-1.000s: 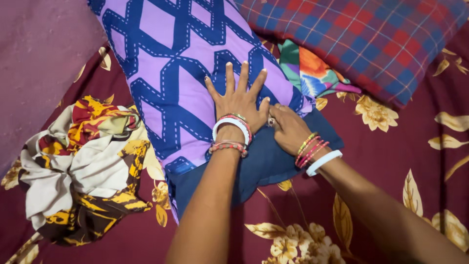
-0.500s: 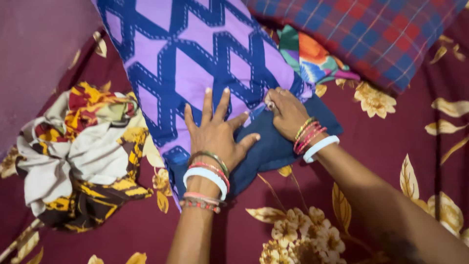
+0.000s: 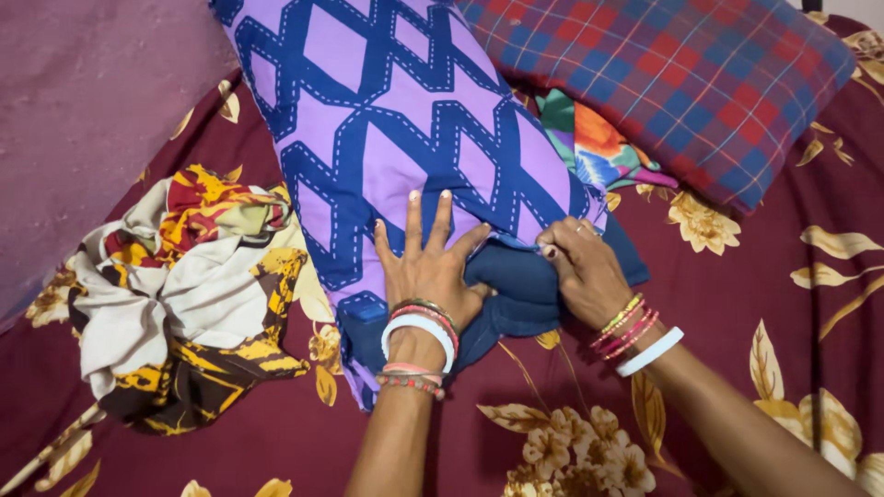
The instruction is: The person puts cases on two different pillows and smooths the surfaces by hand on a bed.
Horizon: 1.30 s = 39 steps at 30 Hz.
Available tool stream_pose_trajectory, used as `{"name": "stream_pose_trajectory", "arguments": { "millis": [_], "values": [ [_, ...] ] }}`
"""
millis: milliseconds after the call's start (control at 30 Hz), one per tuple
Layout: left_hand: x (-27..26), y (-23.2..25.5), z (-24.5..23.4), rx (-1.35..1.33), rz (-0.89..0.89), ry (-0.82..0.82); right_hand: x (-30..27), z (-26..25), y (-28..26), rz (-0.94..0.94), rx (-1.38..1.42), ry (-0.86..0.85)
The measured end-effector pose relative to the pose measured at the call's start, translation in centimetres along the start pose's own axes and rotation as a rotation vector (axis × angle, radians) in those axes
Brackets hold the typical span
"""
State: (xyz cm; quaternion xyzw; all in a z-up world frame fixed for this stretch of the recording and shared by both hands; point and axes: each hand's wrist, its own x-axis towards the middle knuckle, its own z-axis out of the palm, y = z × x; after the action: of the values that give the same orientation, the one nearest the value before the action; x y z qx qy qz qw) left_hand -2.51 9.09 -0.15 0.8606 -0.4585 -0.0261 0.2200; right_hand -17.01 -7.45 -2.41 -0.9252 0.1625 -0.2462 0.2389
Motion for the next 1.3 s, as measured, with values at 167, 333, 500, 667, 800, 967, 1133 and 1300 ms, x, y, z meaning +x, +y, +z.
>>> {"name": "stream_pose_trajectory", "arguments": {
  "millis": [167,333,500,667,800,967,1133,1300],
  "values": [
    [0.2,-0.7,2.1,0.056,0.02,0.169,-2.0,-1.7,-1.9,0.001,0.048,-0.036],
    [0.7,-1.1,3.8,0.079,0.031,0.352,-3.5,-1.7,-1.8,-0.04,0.001,-0.038],
    [1.9,-0.4,1.4,0.082,0.022,0.272,-1.5,0.1,-0.5,-0.143,-0.108,-0.004],
    [1.4,-2.5,-2.2,-0.129,0.045,-0.082,-0.6,-0.8,-1.5,-0.113,-0.089,-0.057],
    [0.0,-5.3,-3.3,-0.279,0.147,-0.032,0.1,-2.1,-5.3,-0.208,0.07,-0.065],
    [-1.1,-6.6,-5.1,-0.257,0.081,0.0,1.8,-0.4,-8.8,-0.217,-0.091,-0.045],
    [-2.4,-6.1,-6.7,-0.215,-0.184,-0.285,2.6,0.9,-9.4,-0.262,-0.106,-0.055],
    [-2.7,-5.9,-4.8,-0.226,-0.143,-0.058,2.2,1.2,-9.2,-0.153,0.101,0.005]
  ]
}}
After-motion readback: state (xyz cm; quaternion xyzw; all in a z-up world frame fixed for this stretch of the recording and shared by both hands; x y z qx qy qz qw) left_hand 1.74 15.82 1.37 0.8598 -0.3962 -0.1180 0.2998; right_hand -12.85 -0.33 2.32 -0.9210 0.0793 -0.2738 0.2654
